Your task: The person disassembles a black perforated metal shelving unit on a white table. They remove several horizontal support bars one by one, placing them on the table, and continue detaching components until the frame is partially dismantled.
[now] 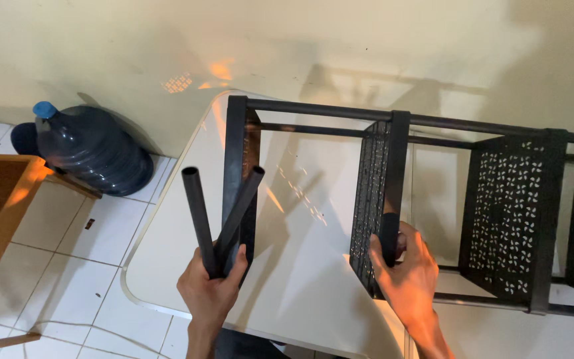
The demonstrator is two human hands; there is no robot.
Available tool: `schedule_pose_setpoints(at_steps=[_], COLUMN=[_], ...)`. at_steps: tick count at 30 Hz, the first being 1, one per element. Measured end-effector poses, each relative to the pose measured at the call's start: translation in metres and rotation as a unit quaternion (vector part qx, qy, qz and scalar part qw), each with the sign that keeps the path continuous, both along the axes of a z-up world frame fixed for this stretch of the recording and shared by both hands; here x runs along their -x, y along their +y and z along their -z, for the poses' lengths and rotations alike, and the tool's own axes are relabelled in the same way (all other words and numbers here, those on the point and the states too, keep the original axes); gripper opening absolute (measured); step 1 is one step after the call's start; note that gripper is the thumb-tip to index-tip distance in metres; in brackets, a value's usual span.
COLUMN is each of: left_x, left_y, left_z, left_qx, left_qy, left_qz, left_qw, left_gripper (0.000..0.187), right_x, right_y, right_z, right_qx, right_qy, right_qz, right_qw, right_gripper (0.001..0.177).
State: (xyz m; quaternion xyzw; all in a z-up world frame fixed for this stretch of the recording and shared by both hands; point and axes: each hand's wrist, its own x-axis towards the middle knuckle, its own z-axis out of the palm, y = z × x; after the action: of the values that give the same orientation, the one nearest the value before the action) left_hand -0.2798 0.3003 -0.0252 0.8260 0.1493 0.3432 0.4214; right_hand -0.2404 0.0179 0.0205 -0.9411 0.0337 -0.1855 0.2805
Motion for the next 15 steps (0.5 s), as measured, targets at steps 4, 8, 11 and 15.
schedule_pose_setpoints(at_steps=[4, 8, 11, 15], left_x=[0.018, 0.034, 0.044, 0.049], left_y=[-0.004, -0.003, -0.001, 0.007], left_z=[0.024, 0.042, 0.052, 0.054], left_qx=[0.068, 0.076, 0.084, 0.069], left_qy=[-0.028, -0.058, -0.064, -0.071], left_qz=[0.007, 0.017, 0.025, 0.044], left_qw=[0.997, 0.995, 0.994, 0.994], left_gripper=[0.033, 0.030, 0.028, 0.028], right_x=[0.009, 0.006, -0.004, -0.035], right_y=[0.007, 0.013, 0.019, 0.024], right_z=[0.002, -0.019, -0.043, -0.072], right_qx=[0.069, 0.159, 0.208, 0.290], right_qy=[-0.166, -0.241, -0.269, -0.294], right_qz=[-0.033, -0.046, -0.084, -0.075], right_qw=[0.983, 0.956, 0.937, 0.907], right_gripper=[0.066, 0.071, 0.066, 0.064])
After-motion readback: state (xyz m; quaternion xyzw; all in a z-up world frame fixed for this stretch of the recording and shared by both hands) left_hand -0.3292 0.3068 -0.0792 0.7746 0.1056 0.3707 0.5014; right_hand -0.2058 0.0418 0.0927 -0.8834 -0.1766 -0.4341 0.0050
